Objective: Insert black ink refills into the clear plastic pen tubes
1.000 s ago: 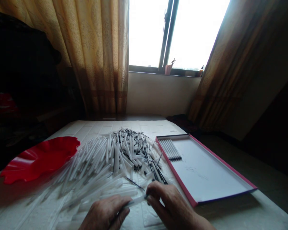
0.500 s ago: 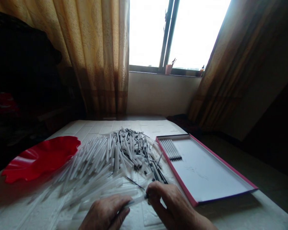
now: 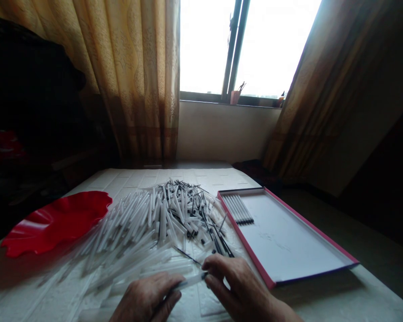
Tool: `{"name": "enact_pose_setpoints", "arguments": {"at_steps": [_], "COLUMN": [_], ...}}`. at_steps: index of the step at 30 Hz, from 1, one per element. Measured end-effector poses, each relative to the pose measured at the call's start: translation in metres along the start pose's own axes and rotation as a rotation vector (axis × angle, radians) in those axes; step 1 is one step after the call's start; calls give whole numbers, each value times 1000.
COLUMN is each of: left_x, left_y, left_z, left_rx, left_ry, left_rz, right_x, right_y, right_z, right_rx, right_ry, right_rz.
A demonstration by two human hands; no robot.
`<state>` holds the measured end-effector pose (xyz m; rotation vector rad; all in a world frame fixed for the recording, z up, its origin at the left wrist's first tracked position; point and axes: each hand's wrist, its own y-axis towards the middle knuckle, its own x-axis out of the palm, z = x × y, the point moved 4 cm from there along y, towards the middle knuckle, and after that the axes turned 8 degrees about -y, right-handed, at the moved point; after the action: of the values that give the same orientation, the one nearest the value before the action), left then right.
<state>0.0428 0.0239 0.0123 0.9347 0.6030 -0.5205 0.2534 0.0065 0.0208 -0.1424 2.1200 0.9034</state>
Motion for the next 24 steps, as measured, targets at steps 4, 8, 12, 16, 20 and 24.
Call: {"name": "enact_pose_setpoints", "arguments": {"at_steps": [4, 8, 12, 16, 20, 24], "left_x": [1, -9, -19, -12, 2, -1], "left_y": [-6, -20, -27, -30, -29, -19], "left_z": [-9, -32, -51, -57, -49, -25], "left_rx": [-36, -231, -585, -806, -682, -445], "left_ry": [-77, -179, -410, -685, -744, -625], "left_rz": [33, 170, 241, 257, 218, 216], "right_x": [2, 0, -2, 6, 23, 39], "right_y": [0, 2, 2, 1, -1, -3], "right_z": [2, 10, 12, 8, 4, -1], "right_rx": [-6, 69, 95, 31, -45, -125], "right_ry": [45, 16, 1, 3, -40, -53], "right_rz": [-45, -91, -108, -139, -157, -169]}}
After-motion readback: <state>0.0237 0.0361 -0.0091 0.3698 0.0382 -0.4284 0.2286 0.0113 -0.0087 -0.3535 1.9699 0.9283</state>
